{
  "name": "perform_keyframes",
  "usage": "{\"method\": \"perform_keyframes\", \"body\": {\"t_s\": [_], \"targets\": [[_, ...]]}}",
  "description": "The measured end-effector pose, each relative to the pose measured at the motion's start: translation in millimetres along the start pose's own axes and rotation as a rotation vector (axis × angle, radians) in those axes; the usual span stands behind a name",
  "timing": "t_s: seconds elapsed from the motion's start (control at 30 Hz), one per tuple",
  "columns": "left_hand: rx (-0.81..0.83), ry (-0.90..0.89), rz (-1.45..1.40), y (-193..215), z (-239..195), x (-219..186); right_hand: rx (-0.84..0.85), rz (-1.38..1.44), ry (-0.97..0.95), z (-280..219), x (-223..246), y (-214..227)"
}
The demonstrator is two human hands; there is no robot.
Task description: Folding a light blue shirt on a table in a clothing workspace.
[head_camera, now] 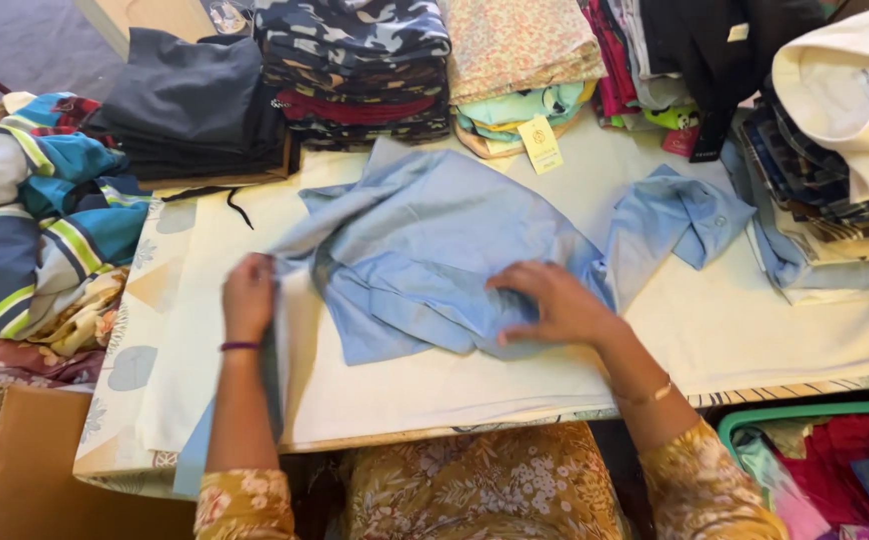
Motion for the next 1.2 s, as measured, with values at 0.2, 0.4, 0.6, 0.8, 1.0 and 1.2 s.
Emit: {"method": "perform_keyframes", "body": {"t_s": [0.2,0.4,0.6,0.8,1.0,1.2], "targets": [[-0.427,-0.148,-1.064,104,23,-32,-0.001,-0.297,0.058,-23,-25,-15],[0.115,-0.396,-0.013,53,-19,-79,-0.058,0.075,-0.073,-33,-66,-14],[0.373,-0.524,0.359,-11,-72,-152,-0.422,0.800,-0.169,-66,-60,51],[0.536,-0.212,0.301,-47,-70,-146,-0.403,1.066,-0.138,-105,-23,93],[0.130,-0.482,-0.701,-28,28,-185,0.051,0.052,-0.207,-80,-8,115],[0.144,-1.151,0.452,-235,235,-162,-0.802,-0.722,-0.193,-88,-70,185]]}}
Point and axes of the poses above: each hand's wrist, its own z-axis towards the middle knuckle, its own y-axis out of the back of the hand, x = y × z, the point moved 2 cm from there along z, towards the middle knuckle, and after that the axes turned 11 degrees about -y, right-handed, at the moved point
